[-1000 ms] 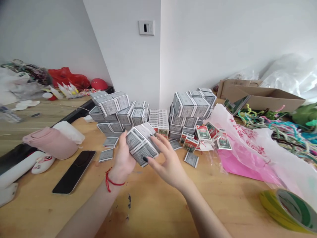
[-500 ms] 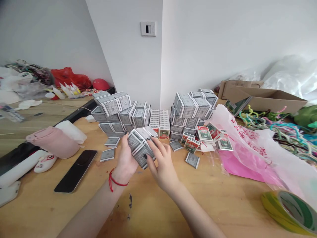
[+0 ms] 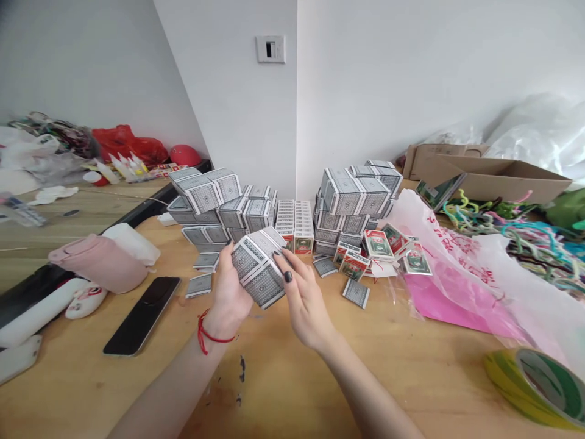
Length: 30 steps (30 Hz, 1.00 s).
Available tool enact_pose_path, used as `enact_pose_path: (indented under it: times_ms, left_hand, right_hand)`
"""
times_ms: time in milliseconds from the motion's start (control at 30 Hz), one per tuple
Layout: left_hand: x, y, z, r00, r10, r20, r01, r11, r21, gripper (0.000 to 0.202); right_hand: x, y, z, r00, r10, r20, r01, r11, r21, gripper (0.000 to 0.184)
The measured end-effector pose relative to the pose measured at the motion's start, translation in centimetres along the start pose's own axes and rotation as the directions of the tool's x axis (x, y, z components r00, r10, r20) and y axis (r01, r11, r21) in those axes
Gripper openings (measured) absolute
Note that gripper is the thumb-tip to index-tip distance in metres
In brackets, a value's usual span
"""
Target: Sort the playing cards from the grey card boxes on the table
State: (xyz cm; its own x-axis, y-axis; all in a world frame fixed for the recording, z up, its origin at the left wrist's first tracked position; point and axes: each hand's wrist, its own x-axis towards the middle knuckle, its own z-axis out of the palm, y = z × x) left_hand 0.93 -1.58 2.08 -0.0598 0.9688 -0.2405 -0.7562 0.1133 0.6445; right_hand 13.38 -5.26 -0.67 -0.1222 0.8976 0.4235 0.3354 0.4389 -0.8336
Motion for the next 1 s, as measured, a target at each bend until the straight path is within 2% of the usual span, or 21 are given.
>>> enact_pose_path:
  times_ms: [67,100,167,233,300,367,433,600,667,833,1000]
  left_hand:
    - [-0.2,0.1,0.2,0.999,0.039,-0.002,-0.039,0.999,-0.003,0.029]
    - [-0.4,0.2,0.3,0.998,0.059,-0.003,-0.059,0.998,-0.006,0.029]
    - [-0.6,0.3,0.6,0.996,0.085,0.008,-0.085,0.996,-0.015,0.029]
    - [-0.8,0.3,0.7,0.995,0.101,0.023,-0.101,0.995,-0.021,0.030]
    - [-0.9,0.3,0.8,0.993,0.116,0.016,-0.115,0.993,-0.020,0.030]
    - [-1.0,0.2,0.7,0.993,0.120,-0.010,-0.120,0.993,-0.009,0.031]
    - [-1.0,0.2,0.7,0.994,0.101,-0.030,-0.101,0.995,-0.001,0.032]
    - [-1.0,0.1,0.8,0.999,0.031,-0.034,-0.031,1.000,-0.004,0.036]
    - [-1.0,0.1,0.9,0.999,0.034,-0.036,-0.034,0.999,-0.011,0.036]
    - [-0.9,0.0,0.7,0.998,0.039,-0.041,-0.039,0.999,0.009,0.037]
    - [-0.7,0.1,0.7,0.999,0.021,-0.029,-0.020,0.999,0.049,0.037]
  right_hand:
    - [0.1,-0.2,-0.1,0.994,0.106,-0.001,-0.104,0.974,0.202,0.036]
    - [0.1,-0.3,0.0,0.985,0.170,0.003,-0.162,0.934,0.317,0.036]
    - [0.1,-0.6,0.1,0.954,0.297,0.040,-0.270,0.795,0.543,0.044]
    - [0.2,-0.9,0.4,0.917,0.381,0.121,-0.350,0.618,0.705,0.053]
    - [0.1,-1.3,0.6,0.889,0.393,0.235,-0.417,0.486,0.768,0.052]
    - [0.1,-1.6,0.9,0.876,0.355,0.326,-0.462,0.423,0.780,0.048]
    - [0.1,-1.7,1.1,0.881,0.316,0.353,-0.465,0.431,0.773,0.046]
    - [0.0,-1.5,1.5,0.923,0.272,0.271,-0.383,0.627,0.678,0.046]
    - [-0.1,-1.3,1.5,0.937,0.246,0.249,-0.350,0.664,0.661,0.047]
    - [-0.1,-1.1,1.7,0.950,0.222,0.218,-0.311,0.686,0.658,0.047]
    - [-0.1,-1.3,1.7,0.950,0.222,0.221,-0.313,0.646,0.696,0.045]
